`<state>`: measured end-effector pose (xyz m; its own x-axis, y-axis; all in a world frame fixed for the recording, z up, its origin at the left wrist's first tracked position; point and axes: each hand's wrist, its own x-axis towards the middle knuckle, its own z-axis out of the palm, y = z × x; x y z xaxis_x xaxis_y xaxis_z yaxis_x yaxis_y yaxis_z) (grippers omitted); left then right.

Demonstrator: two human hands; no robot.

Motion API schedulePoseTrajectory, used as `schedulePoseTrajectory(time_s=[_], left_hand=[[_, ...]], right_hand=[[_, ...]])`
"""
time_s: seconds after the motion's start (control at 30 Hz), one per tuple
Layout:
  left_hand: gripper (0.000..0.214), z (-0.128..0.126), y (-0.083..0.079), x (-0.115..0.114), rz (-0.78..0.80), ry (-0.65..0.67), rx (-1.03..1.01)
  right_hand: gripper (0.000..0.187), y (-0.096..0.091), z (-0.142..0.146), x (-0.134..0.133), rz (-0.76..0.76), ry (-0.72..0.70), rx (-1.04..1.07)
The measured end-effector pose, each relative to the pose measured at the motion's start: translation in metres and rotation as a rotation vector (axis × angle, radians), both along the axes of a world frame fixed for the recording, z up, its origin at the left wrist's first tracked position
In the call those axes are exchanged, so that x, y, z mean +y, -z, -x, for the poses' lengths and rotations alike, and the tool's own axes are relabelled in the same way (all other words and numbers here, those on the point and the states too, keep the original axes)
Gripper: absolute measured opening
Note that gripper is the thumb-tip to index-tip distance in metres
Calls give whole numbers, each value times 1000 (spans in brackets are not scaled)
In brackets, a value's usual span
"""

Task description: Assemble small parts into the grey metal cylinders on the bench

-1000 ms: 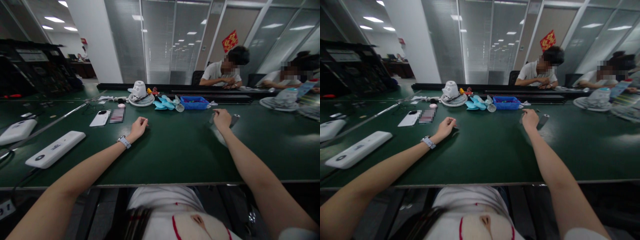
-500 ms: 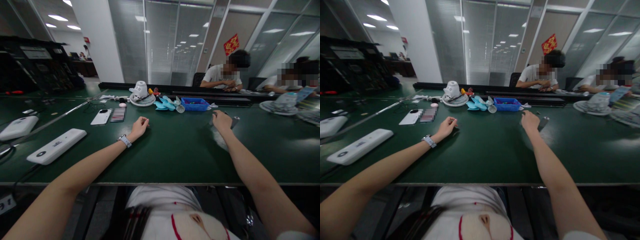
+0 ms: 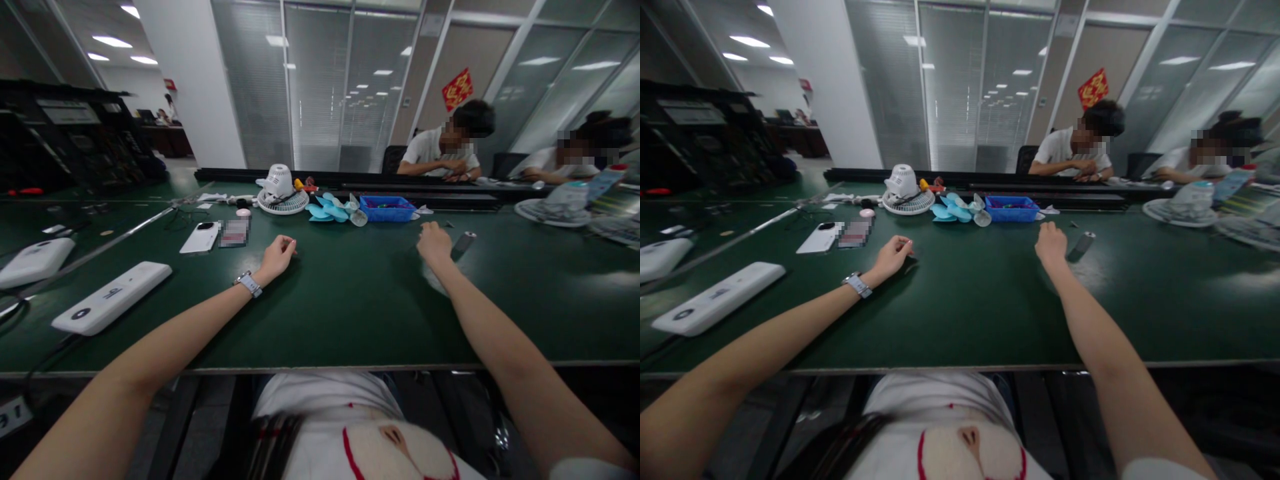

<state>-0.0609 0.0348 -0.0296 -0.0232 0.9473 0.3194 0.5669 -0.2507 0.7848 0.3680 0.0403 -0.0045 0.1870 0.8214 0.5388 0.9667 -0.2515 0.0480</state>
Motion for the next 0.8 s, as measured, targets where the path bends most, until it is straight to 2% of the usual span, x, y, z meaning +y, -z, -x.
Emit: schedulePoseTrajectory(time_s=[0.17,0.27,0.43,0.53,0.7,0.8], left_hand=[[24,0,2,2,-14,7,-3],[25,1,4,4,-21,14,1],[25,1,5,4,-10,19,4],[24,0,3,2,-2,18,0],[25,-1,-1,-2,-8,25,-29],[27,-5,-5,-5,-48,61,-35]], right_hand=[[36,0,13,0,25,56,-1],[38,5,10,0,-39,39,48],[59,19,-7,2,-216,5,271],[66,25,-16,6,-200,43,457],[48,26,-15,13,-117,150,645],[44,23,1,16,-141,121,686]])
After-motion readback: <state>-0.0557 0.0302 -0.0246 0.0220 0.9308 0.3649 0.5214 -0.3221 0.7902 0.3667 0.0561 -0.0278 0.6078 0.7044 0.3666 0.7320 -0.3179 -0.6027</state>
